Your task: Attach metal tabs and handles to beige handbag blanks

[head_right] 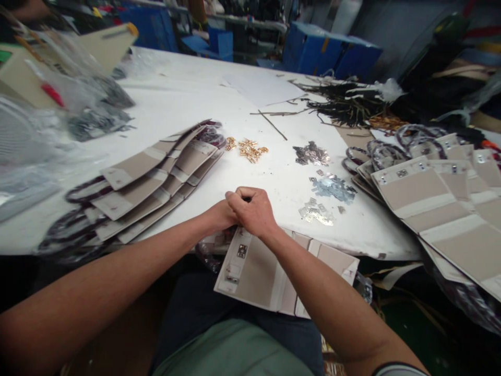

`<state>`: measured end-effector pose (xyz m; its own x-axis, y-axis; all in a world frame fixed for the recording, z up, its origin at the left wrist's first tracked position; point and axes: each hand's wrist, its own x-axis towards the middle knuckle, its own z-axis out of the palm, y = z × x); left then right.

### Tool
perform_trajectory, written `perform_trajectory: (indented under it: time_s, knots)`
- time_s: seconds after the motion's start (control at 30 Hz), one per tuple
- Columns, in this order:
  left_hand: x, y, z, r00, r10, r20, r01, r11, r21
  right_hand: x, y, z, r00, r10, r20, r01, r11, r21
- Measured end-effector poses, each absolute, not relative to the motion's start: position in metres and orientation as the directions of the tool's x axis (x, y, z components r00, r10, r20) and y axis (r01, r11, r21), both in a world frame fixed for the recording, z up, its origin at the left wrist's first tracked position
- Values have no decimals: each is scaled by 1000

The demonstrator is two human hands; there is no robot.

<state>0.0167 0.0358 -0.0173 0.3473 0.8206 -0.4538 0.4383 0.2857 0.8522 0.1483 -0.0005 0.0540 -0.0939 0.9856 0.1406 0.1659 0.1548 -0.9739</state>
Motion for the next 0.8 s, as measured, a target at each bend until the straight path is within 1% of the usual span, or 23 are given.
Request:
perform_trajectory:
  time_s: [0.17,0.33,0.4,0.63,0.73,0.8]
  knots:
    - [10,28,-14,369,835,-408,469,212,857,164,-4,49,-48,985,163,108,167,-980]
    - [9,27,-13,379,834,-400,477,194,857,164,-6,56,12,978,208,-53,208,-977]
    - [10,28,-13,377,841,-389,482,180,857,159,-7,56,-4,975,224,-60,223,-973]
    - [9,28,-15,379,853,-359,506,134,852,160,-10,53,-39,978,203,45,205,-978]
    - [7,30,-21,369,849,-379,509,157,846,165,-10,57,-14,973,231,-42,230,-972]
    - [7,30,-22,354,850,-390,516,171,840,165,-8,53,14,975,220,-96,221,-971]
